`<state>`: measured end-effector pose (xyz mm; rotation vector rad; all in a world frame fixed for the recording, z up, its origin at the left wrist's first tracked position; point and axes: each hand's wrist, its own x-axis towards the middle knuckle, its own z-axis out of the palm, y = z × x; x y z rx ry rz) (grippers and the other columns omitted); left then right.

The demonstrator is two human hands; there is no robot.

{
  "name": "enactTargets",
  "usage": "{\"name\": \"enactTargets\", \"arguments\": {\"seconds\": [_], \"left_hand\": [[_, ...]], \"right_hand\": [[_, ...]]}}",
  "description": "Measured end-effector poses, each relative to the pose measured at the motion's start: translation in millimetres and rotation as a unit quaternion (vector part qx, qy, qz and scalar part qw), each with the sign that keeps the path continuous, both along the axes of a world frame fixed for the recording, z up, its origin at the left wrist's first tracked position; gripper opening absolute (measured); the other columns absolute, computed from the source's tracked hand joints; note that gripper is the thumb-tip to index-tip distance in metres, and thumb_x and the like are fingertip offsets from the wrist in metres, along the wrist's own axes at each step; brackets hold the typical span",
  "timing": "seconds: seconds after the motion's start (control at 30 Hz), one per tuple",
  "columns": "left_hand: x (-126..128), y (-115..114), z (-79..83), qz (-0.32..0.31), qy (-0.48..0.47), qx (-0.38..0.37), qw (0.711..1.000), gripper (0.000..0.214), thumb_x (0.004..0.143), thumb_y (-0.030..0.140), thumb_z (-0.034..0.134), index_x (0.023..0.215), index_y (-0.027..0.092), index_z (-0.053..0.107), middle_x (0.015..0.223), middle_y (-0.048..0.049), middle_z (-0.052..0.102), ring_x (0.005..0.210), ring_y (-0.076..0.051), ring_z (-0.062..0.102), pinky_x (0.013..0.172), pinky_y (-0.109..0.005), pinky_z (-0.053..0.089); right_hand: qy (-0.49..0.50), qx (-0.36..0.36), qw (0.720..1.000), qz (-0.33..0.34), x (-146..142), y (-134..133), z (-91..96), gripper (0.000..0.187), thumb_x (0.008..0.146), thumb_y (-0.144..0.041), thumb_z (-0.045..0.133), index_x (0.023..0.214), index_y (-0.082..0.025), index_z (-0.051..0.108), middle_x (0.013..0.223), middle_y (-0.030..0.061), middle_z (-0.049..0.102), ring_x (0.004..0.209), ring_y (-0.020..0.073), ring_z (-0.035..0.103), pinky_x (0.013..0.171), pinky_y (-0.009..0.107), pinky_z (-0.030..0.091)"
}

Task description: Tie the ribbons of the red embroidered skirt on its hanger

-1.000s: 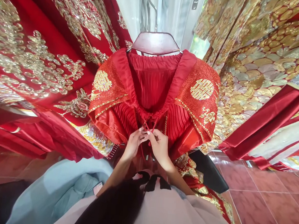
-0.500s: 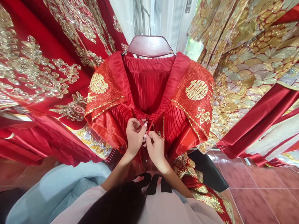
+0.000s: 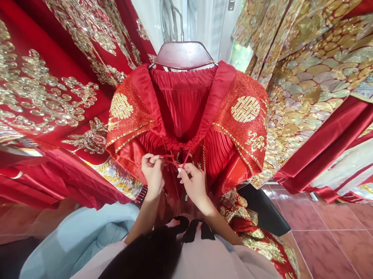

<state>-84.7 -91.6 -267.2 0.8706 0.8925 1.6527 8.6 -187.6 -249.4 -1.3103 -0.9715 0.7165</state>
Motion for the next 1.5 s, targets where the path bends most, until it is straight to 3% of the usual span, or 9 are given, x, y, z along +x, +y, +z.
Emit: {"name": "enactTargets", "arguments": {"seconds": [0.1, 0.23, 0.4, 0.5, 0.57, 0.77, 1.03, 1.3, 1.5], "left_hand": [[-22, 23, -7.1, 0.156, 0.068, 0.083, 0.982, 0.024, 0.063, 0.015, 0.057, 0.082, 0.019, 0.043, 0.074, 0.0045, 0.047, 0.064, -0.006, 0.05, 0.06, -0.018, 0.041], [-53, 31, -13.5, 0.179, 0.107, 0.081, 0.975, 0.029, 0.062, 0.008, 0.057, 0.088, 0.02, 0.05, 0.088, -0.0002, 0.054, 0.081, -0.011, 0.055, 0.077, -0.026, 0.045], [-30, -9, -0.6, -0.086, 0.117, 0.131, 0.981, 0.027, 0.072, 0.018, 0.059, 0.099, 0.021, 0.062, 0.103, -0.0052, 0.065, 0.1, -0.021, 0.059, 0.091, -0.034, 0.046], [0, -28, 10.0, -0.289, 0.152, 0.096, 0.94, 0.029, 0.086, 0.04, 0.049, 0.093, 0.017, 0.065, 0.089, -0.0065, 0.067, 0.084, -0.019, 0.063, 0.08, -0.032, 0.05], [10, -32, 15.3, -0.318, 0.211, 0.084, 0.92, 0.037, 0.088, 0.046, 0.046, 0.08, 0.016, 0.065, 0.074, -0.0038, 0.064, 0.068, -0.015, 0.059, 0.068, -0.027, 0.048], [-16, -11, 41.7, -0.207, 0.335, 0.172, 0.903, 0.034, 0.078, 0.036, 0.062, 0.054, 0.014, 0.055, 0.048, 0.0039, 0.042, 0.045, -0.006, 0.03, 0.044, -0.02, 0.023], [-41, 13, 93.7, -0.155, 0.361, 0.273, 0.878, 0.029, 0.075, 0.035, 0.068, 0.055, 0.015, 0.059, 0.046, 0.0044, 0.043, 0.044, -0.006, 0.032, 0.044, -0.019, 0.024], [-79, 36, 113.7, -0.013, 0.427, 0.319, 0.846, 0.025, 0.073, 0.038, 0.071, 0.059, 0.018, 0.066, 0.049, 0.0032, 0.055, 0.045, -0.008, 0.043, 0.048, -0.021, 0.033], [-106, 48, 150.0, 0.11, 0.396, 0.364, 0.835, 0.025, 0.072, 0.038, 0.074, 0.059, 0.018, 0.066, 0.047, 0.004, 0.053, 0.045, -0.008, 0.039, 0.044, -0.023, 0.028]], "right_hand": [[-0.007, -0.004, 1.0, 0.007, 1, -1, 1.8, 0.02, 0.082, -0.036, 0.057, 0.083, -0.016, 0.061, 0.061, -0.0015, 0.061, 0.048, 0.0071, 0.054, 0.048, 0.019, 0.047], [-0.03, -0.002, 0.999, 0.015, 6, 0, 0.4, 0.019, 0.085, -0.035, 0.053, 0.083, -0.017, 0.059, 0.062, -0.0018, 0.059, 0.05, 0.0076, 0.054, 0.051, 0.019, 0.045], [-0.129, 0.019, 0.991, 0.024, 8, 3, 4.2, 0.019, 0.09, -0.031, 0.046, 0.079, -0.017, 0.054, 0.062, -0.0018, 0.054, 0.057, 0.0092, 0.052, 0.058, 0.02, 0.041], [-0.181, 0.028, 0.983, 0.03, 7, 2, 12.3, 0.02, 0.09, -0.029, 0.043, 0.078, -0.017, 0.054, 0.062, -0.0011, 0.053, 0.058, 0.0102, 0.051, 0.059, 0.021, 0.04], [-0.221, 0.013, 0.975, 0.029, 10, 1, 18.4, 0.021, 0.09, -0.029, 0.043, 0.079, -0.017, 0.056, 0.063, -0.0003, 0.053, 0.057, 0.0108, 0.051, 0.057, 0.021, 0.039], [-0.345, -0.024, 0.938, 0.001, 43, -9, 44.6, 0.024, 0.087, -0.034, 0.052, 0.086, -0.016, 0.068, 0.061, 0.001, 0.062, 0.049, 0.0105, 0.05, 0.053, 0.022, 0.038], [-0.416, 0.057, 0.905, -0.07, 86, -19, 101.2, 0.026, 0.085, -0.03, 0.055, 0.072, -0.014, 0.071, 0.062, 0.0019, 0.065, 0.046, 0.0068, 0.046, 0.051, 0.02, 0.035], [-0.318, 0.026, 0.934, -0.16, 161, -43, 124.1, 0.032, 0.067, -0.046, 0.073, 0.06, -0.015, 0.07, 0.048, 0.0015, 0.053, 0.043, 0.007, 0.035, 0.044, 0.024, 0.024], [-0.23, 0.092, 0.948, -0.2, 188, -44, 150.5, 0.05, 0.047, -0.06, 0.08, 0.056, -0.013, 0.064, 0.044, -0.0016, 0.042, 0.043, 0.0044, 0.033, 0.046, 0.026, 0.019]]}}
